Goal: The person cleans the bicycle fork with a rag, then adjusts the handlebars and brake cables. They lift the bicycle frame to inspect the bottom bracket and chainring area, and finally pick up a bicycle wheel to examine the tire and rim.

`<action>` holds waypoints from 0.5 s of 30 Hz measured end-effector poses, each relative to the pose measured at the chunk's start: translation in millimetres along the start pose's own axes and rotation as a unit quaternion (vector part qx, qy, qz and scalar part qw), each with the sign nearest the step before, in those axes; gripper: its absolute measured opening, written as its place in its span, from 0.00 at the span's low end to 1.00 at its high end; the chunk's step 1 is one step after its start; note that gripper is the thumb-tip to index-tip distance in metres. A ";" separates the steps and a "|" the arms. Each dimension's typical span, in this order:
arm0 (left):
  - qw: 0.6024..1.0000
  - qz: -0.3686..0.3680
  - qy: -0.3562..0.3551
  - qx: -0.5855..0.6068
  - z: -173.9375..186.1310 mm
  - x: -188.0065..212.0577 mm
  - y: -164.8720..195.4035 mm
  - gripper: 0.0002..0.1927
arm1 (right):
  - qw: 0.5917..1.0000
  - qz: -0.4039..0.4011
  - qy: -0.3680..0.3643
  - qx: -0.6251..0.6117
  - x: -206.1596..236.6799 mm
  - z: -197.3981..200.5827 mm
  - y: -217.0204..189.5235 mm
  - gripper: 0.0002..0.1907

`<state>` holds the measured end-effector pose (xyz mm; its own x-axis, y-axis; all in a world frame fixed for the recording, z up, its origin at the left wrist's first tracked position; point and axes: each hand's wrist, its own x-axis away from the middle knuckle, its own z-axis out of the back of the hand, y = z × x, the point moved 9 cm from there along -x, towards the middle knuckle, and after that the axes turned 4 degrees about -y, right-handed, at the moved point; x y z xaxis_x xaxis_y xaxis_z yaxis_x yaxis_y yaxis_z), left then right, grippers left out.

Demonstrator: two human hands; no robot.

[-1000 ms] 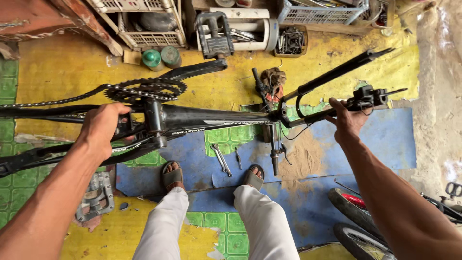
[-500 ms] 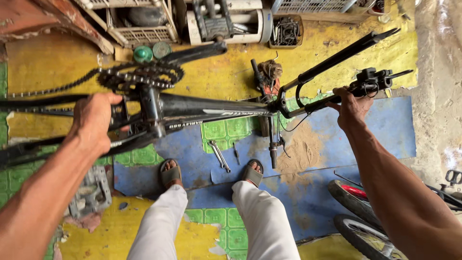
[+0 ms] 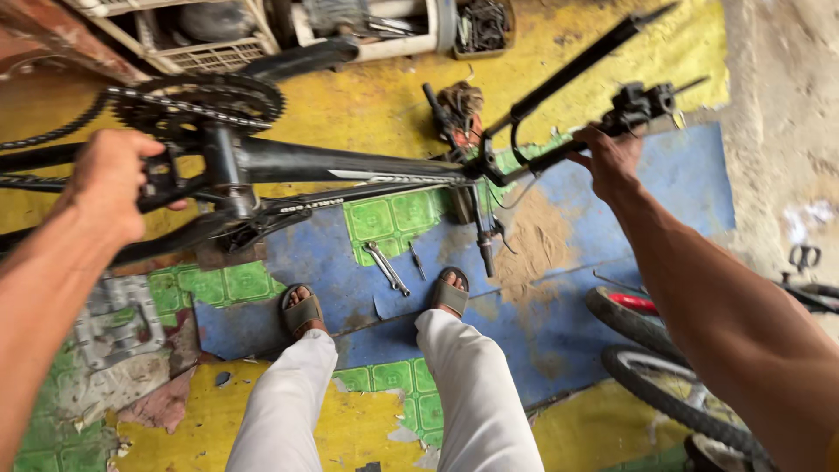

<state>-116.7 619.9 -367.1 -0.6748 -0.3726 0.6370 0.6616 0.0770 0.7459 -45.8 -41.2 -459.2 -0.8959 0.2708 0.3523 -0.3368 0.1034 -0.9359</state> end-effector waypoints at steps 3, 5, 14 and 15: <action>1.000 -0.005 -0.010 -0.020 -6.4 8.2 7.8 0.06 | 0.999 0.002 0.014 0.042 7.9 2.0 -10.0 0.20; 1.000 -0.003 -0.021 -0.023 -7.7 11.9 12.6 0.06 | 1.000 -0.005 -0.011 0.015 10.5 -1.8 -11.9 0.19; 0.998 -0.019 -0.017 -0.062 -22.6 9.5 36.8 0.06 | 1.000 0.001 0.022 0.018 29.3 -7.9 -13.4 0.24; 0.997 -0.023 -0.016 -0.067 -23.3 8.9 38.6 0.06 | 0.999 -0.001 0.031 0.022 32.3 -6.3 -10.6 0.25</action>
<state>-89.6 598.0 -337.2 -0.7144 -0.3422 0.6104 0.6658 -0.0641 0.7433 -69.3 -27.5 -437.9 -0.8761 0.3287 0.3527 -0.3525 0.0623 -0.9337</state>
